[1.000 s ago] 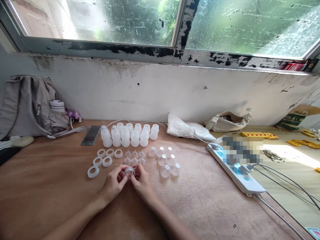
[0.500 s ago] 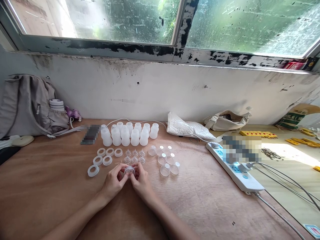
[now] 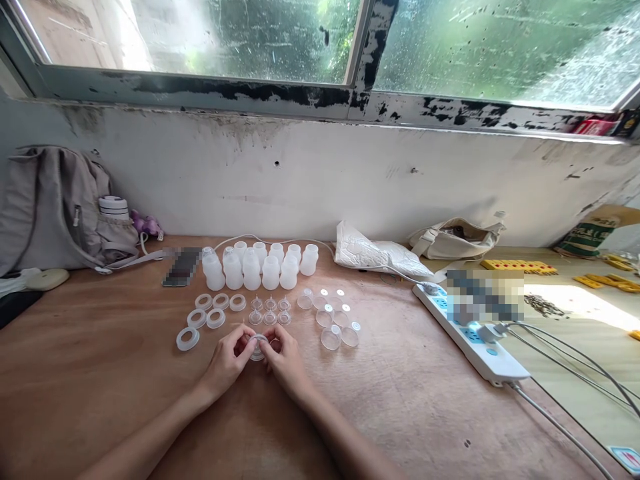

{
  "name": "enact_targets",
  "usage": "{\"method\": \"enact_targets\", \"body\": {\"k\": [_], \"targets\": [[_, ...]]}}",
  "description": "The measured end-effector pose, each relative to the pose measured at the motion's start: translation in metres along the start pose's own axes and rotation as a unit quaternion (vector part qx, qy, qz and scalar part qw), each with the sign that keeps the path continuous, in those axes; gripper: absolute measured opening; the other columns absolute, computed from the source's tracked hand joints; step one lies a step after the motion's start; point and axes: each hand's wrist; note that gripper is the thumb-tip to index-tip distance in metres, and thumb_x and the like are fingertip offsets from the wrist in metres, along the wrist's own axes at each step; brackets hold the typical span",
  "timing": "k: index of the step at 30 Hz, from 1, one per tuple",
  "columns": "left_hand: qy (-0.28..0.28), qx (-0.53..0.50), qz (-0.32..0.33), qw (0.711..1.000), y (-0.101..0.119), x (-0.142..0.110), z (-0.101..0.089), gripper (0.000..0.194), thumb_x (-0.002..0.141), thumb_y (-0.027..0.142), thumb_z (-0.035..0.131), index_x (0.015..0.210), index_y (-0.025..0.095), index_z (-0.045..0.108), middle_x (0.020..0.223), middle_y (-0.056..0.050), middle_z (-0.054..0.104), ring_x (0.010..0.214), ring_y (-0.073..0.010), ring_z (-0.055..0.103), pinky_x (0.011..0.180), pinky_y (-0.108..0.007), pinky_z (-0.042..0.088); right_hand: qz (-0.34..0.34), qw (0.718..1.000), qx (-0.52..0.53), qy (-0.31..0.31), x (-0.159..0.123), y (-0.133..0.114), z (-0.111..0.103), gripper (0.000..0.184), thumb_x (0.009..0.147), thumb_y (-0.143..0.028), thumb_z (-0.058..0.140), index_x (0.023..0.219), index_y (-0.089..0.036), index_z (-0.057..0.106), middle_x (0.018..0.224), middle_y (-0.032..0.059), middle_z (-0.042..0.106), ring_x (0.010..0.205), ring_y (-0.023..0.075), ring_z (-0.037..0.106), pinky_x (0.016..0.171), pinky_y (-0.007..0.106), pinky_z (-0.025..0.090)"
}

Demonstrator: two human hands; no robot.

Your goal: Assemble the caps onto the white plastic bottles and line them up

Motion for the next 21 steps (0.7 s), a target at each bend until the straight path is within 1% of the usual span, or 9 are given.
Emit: {"method": "enact_targets", "body": {"k": [3, 6, 10, 15, 18, 21], "targets": [[-0.007, -0.015, -0.009, 1.000, 0.0004, 0.0004, -0.0005, 0.012, 0.080, 0.027, 0.045, 0.074, 0.017, 0.049, 0.058, 0.004, 0.048, 0.051, -0.0100, 0.046, 0.051, -0.020, 0.036, 0.009, 0.999, 0.033, -0.006, 0.0012, 0.0001, 0.0004, 0.021, 0.074, -0.036, 0.056, 0.072, -0.018, 0.044, 0.049, -0.0062, 0.048, 0.037, 0.0082, 0.046, 0.036, 0.019, 0.037], [-0.010, -0.026, -0.011, 1.000, 0.0013, 0.0005, -0.0007, 0.012, 0.080, 0.027, 0.045, 0.073, 0.017, 0.049, 0.057, 0.004, 0.047, 0.050, -0.0094, 0.045, 0.049, -0.019, 0.035, 0.009, 0.999, 0.042, -0.008, 0.0020, 0.0006, 0.0011, 0.022, 0.073, -0.036, 0.057, 0.071, -0.018, 0.044, 0.049, -0.0063, 0.048, 0.036, 0.0078, 0.046, 0.036, 0.019, 0.036], [-0.009, -0.019, -0.007, 1.000, 0.0013, 0.0006, -0.0009, 0.011, 0.078, 0.025, 0.045, 0.071, 0.017, 0.048, 0.057, 0.004, 0.048, 0.049, -0.0093, 0.045, 0.049, -0.020, 0.035, 0.004, 1.000, 0.031, -0.003, 0.0014, 0.0008, 0.0023, 0.021, 0.074, -0.035, 0.056, 0.070, -0.018, 0.044, 0.048, -0.0066, 0.048, 0.037, 0.0077, 0.045, 0.036, 0.018, 0.036], [-0.001, 0.015, 0.003, 1.000, -0.0001, 0.0009, -0.0004, 0.010, 0.078, 0.025, 0.045, 0.071, 0.018, 0.048, 0.058, 0.004, 0.050, 0.050, -0.0098, 0.047, 0.050, -0.020, 0.037, -0.014, 1.000, -0.005, 0.011, -0.0003, -0.0009, 0.0035, 0.018, 0.076, -0.033, 0.053, 0.070, -0.019, 0.044, 0.049, -0.0064, 0.046, 0.038, 0.0077, 0.044, 0.037, 0.019, 0.036], [0.014, 0.023, 0.012, 1.000, -0.0003, 0.0011, 0.0005, 0.012, 0.080, 0.026, 0.043, 0.076, 0.019, 0.051, 0.066, 0.001, 0.055, 0.058, -0.0116, 0.052, 0.057, -0.022, 0.042, -0.038, 0.999, -0.022, 0.028, -0.0005, -0.0028, 0.0027, 0.015, 0.077, -0.032, 0.052, 0.072, -0.019, 0.046, 0.057, -0.0036, 0.049, 0.044, 0.0086, 0.047, 0.040, 0.020, 0.041], [0.028, 0.009, 0.014, 0.999, -0.0006, 0.0014, 0.0012, 0.016, 0.082, 0.027, 0.041, 0.088, 0.020, 0.054, 0.078, -0.002, 0.058, 0.069, -0.0135, 0.056, 0.063, -0.024, 0.045, -0.059, 0.998, -0.027, 0.021, -0.0004, -0.0040, 0.0012, 0.010, 0.077, -0.027, 0.051, 0.081, -0.019, 0.047, 0.071, -0.0006, 0.054, 0.051, 0.0096, 0.052, 0.047, 0.022, 0.045]]}}
Point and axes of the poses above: each hand's wrist, its own x-axis towards the middle knuckle, its own z-axis out of the palm, y = z × x
